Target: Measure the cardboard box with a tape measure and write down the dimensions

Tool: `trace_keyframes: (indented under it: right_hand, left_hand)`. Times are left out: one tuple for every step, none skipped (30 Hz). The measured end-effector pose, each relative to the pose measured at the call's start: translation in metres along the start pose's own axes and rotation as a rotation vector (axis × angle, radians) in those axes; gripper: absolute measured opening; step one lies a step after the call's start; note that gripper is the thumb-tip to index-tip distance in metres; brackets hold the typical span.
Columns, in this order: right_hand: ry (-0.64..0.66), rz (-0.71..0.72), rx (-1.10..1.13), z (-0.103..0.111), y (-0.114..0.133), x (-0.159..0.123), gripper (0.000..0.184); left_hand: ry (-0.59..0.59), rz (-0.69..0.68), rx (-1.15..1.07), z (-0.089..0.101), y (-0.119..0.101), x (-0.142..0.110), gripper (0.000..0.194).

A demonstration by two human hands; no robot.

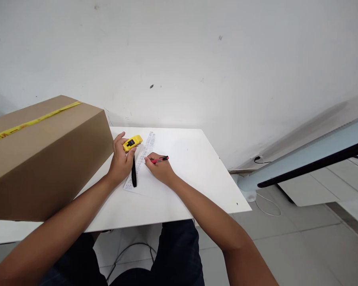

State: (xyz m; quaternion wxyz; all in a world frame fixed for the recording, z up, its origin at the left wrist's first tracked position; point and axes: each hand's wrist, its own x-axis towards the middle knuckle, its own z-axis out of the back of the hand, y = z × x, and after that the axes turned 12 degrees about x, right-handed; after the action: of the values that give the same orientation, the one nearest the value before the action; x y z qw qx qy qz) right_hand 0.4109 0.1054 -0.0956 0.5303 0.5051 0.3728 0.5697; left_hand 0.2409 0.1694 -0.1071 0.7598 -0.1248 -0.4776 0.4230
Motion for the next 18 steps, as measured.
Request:
trace_keyframes:
  right_hand:
    - [0.007, 0.001, -0.002, 0.0, 0.0, -0.0001, 0.025]
    - [0.014, 0.001, -0.002, 0.0, -0.0002, -0.0001, 0.025]
    - [0.02, 0.002, -0.001, 0.0001, -0.0004, 0.0, 0.025]
    - [0.02, 0.002, 0.0, 0.0, -0.0007, 0.0001, 0.025]
    - [0.017, 0.004, 0.001, 0.0, -0.0011, 0.0003, 0.026]
    - [0.013, 0.006, 0.002, -0.0001, -0.0014, 0.0005, 0.026]
    - [0.011, 0.008, 0.003, -0.0002, -0.0018, 0.0007, 0.025]
    - [0.013, 0.01, 0.004, -0.0003, -0.002, 0.0008, 0.025]
    - [0.015, 0.012, 0.004, -0.0004, -0.0022, 0.0009, 0.025]
    - [0.016, 0.014, 0.003, -0.0004, -0.0022, 0.0009, 0.025]
    - [0.012, 0.014, 0.001, -0.0003, -0.0022, 0.0008, 0.025]
    - [0.004, 0.014, -0.003, -0.0002, -0.0021, 0.0007, 0.025]
    - [-0.006, 0.014, -0.006, 0.0, -0.002, 0.0006, 0.026]
    - [-0.015, 0.014, -0.01, 0.0003, -0.0019, 0.0005, 0.026]
    - [-0.019, 0.014, -0.013, 0.0005, -0.0019, 0.0005, 0.027]
    - [-0.016, 0.014, -0.014, 0.0006, -0.0018, 0.0005, 0.026]
    - [-0.009, 0.014, -0.015, 0.0007, -0.0018, 0.0004, 0.026]
    - [0.001, 0.015, -0.015, 0.0008, -0.0018, 0.0003, 0.025]
  left_hand:
    - [0.004, 0.004, -0.003, 0.0001, 0.0, 0.0, 0.029]
    - [0.01, 0.009, -0.004, 0.0002, 0.0, 0.0, 0.029]
    - [0.016, 0.014, -0.005, 0.0004, 0.0, 0.0001, 0.029]
    - [0.02, 0.02, -0.005, 0.0005, 0.0, 0.0002, 0.029]
    - [0.022, 0.026, -0.004, 0.0006, -0.0001, 0.0003, 0.029]
    - [0.023, 0.028, -0.004, 0.0008, -0.0001, 0.0004, 0.029]
    - [0.022, 0.028, -0.005, 0.0009, -0.0002, 0.0005, 0.029]
    - [0.022, 0.027, -0.007, 0.001, -0.0003, 0.0006, 0.029]
    - [0.023, 0.024, -0.009, 0.0011, -0.0004, 0.0006, 0.029]
    - [0.025, 0.023, -0.012, 0.0012, -0.0005, 0.0006, 0.029]
    - [0.027, 0.023, -0.014, 0.0014, -0.0007, 0.0006, 0.029]
    - [0.028, 0.025, -0.016, 0.0015, -0.0008, 0.0006, 0.029]
    - [0.028, 0.028, -0.017, 0.0016, -0.001, 0.0005, 0.029]
    - [0.028, 0.03, -0.016, 0.0017, -0.0012, 0.0005, 0.029]
    - [0.024, 0.03, -0.014, 0.0017, -0.0014, 0.0004, 0.029]
    - [0.018, 0.026, -0.012, 0.0016, -0.0015, 0.0002, 0.029]
    - [0.008, 0.021, -0.01, 0.0015, -0.0016, 0.0001, 0.029]
    - [-0.003, 0.016, -0.008, 0.0013, -0.0016, 0.0, 0.029]
